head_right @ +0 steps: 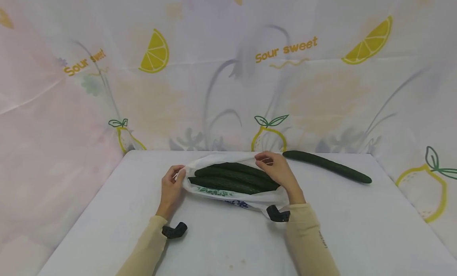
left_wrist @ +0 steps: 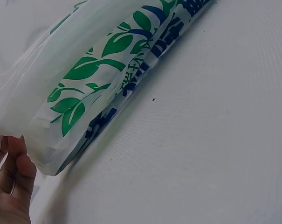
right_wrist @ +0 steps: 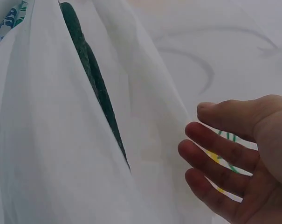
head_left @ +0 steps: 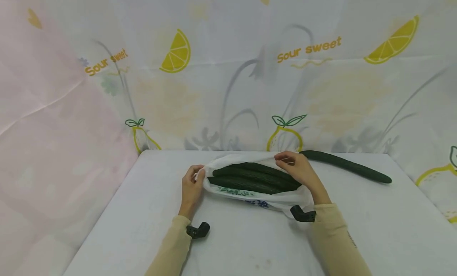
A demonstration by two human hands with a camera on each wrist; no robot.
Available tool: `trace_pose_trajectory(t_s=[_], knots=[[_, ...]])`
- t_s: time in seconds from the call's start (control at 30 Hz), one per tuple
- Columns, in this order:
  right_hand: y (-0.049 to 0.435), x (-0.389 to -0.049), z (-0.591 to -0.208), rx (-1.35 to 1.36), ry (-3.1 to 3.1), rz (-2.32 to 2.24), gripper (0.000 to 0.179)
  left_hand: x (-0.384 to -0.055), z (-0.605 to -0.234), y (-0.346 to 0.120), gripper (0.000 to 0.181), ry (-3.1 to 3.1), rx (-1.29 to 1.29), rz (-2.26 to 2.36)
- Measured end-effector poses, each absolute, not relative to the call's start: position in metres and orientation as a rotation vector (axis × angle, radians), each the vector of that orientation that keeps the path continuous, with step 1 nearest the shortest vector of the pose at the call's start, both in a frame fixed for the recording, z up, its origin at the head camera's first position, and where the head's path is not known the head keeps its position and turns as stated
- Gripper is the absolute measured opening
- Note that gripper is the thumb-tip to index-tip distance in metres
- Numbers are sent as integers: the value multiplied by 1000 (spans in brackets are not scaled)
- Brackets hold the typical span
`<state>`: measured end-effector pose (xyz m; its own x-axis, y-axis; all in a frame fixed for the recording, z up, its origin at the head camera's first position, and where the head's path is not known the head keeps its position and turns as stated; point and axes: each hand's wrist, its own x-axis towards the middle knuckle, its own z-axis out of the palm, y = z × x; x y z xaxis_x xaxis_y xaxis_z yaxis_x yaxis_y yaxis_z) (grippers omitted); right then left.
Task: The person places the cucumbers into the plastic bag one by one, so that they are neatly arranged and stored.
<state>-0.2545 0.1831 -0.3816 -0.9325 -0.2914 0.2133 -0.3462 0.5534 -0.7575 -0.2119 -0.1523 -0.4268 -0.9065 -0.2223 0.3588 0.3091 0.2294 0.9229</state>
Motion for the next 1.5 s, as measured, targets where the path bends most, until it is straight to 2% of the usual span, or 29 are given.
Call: trace_pose_trajectory(t_s=[0.4, 1.17, 1.5], knots=[[205, -252, -379, 561, -2625, 1232, 28, -212, -426, -154, 21, -2093, -58, -1747], [257, -252, -390, 213, -2594, 1119, 35, -210, -428, -157, 21, -2125, -28, -1737], [292, -251, -407, -50, -2581, 1040, 36, -212, -425, -153, 20, -2102, -71, -1724]])
